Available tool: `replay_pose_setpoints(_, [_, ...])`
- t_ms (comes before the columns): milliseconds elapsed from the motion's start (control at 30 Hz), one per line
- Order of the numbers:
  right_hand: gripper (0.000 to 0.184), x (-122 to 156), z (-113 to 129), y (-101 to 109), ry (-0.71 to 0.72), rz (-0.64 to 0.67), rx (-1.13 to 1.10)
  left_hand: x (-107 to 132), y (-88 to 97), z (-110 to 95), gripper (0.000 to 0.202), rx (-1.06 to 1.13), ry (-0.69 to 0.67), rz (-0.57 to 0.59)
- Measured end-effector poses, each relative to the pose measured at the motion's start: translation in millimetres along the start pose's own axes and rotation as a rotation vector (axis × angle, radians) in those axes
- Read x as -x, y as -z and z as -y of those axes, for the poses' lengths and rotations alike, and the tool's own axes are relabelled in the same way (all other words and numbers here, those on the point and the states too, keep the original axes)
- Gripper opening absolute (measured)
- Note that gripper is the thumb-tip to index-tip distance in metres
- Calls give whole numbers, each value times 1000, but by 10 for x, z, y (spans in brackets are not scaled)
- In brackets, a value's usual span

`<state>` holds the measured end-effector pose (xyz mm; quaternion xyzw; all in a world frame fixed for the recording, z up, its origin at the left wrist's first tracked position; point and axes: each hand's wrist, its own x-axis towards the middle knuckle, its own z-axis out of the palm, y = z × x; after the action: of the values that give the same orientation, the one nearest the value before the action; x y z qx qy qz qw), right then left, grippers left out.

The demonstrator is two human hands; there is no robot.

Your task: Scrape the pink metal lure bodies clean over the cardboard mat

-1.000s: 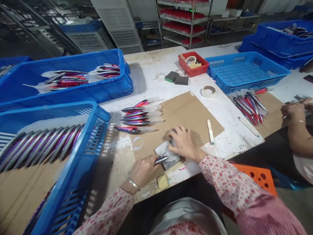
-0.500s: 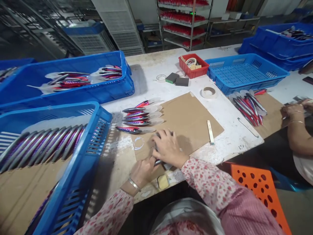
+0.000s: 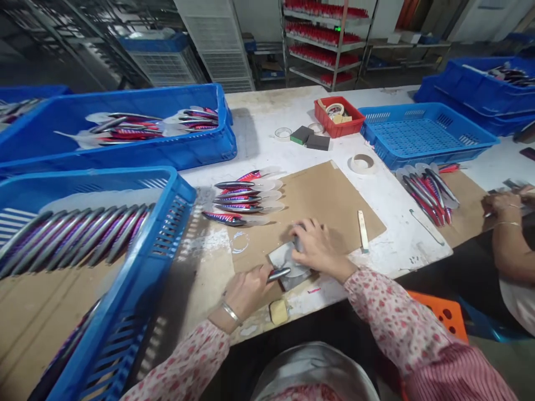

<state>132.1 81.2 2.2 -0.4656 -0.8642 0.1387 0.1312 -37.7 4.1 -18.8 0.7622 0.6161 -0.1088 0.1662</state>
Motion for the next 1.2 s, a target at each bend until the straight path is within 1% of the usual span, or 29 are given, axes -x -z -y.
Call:
replay_pose_setpoints(100, [30, -31, 77, -23, 34, -37, 41, -1, 6, -4, 29, 12, 19, -2])
replay_pose_setpoints(200, [33, -33, 116, -58, 82, -88, -9, 8, 19, -7, 32, 0, 28, 9])
replay_pose_setpoints(233, [34, -21, 90, -53, 77, -81, -27, 10, 21, -7, 30, -2, 20, 9])
replay_pose_setpoints(333, [32, 4, 18, -19, -5, -21, -15, 3, 12, -6, 26, -9, -10, 0])
replay_pose_setpoints(400, [30, -19, 72, -22, -25, -12, 23, -7, -11, -3, 28, -25, -5, 6])
replay_pose_setpoints(467, [31, -56, 169, -49, 27, -43, 34, -14, -41, 2, 34, -41, 12, 9])
replay_pose_setpoints(533, [33, -68, 192, -65, 79, -69, -4, -14, -73, 10, 35, -42, 14, -12])
replay_pose_setpoints(600, [34, -38, 97, -46, 69, -50, -45, -10, -99, 17, 30, -32, 2, -36])
replay_pose_setpoints(667, [32, 4, -22, -15, -4, -18, -46, -6, -115, 20, 26, -19, -13, -46])
replay_pose_setpoints(733, [30, 17, -44, -13, -61, -16, -4, -5, -118, 18, 24, -11, -17, -51])
replay_pose_setpoints(800, [30, -6, 42, -50, -49, -48, 17, -3, -107, 14, 26, -10, -11, -51])
replay_pose_setpoints(867, [32, -36, 118, -85, 11, -71, -15, 1, -81, 8, 29, -14, 0, -37])
replay_pose_setpoints(933, [34, -36, 77, -73, 33, -64, -69, 6, -51, 3, 29, -12, 1, -19])
replay_pose_setpoints(1033, [33, 2, -102, 3, -64, 0, -91, 10, -25, -1, 25, 4, -7, -13])
replay_pose_setpoints(1067, [32, 5, -124, 17, -98, 13, -82, 9, -27, 0, 25, 8, -9, -17])
replay_pose_setpoints(1133, [31, -16, -62, -1, -111, 1, -69, 5, -45, 6, 25, 7, -6, -30])
replay_pose_setpoints(1200, [33, -59, 61, -59, -49, -33, -77, 1, -70, 17, 25, 0, 1, -37])
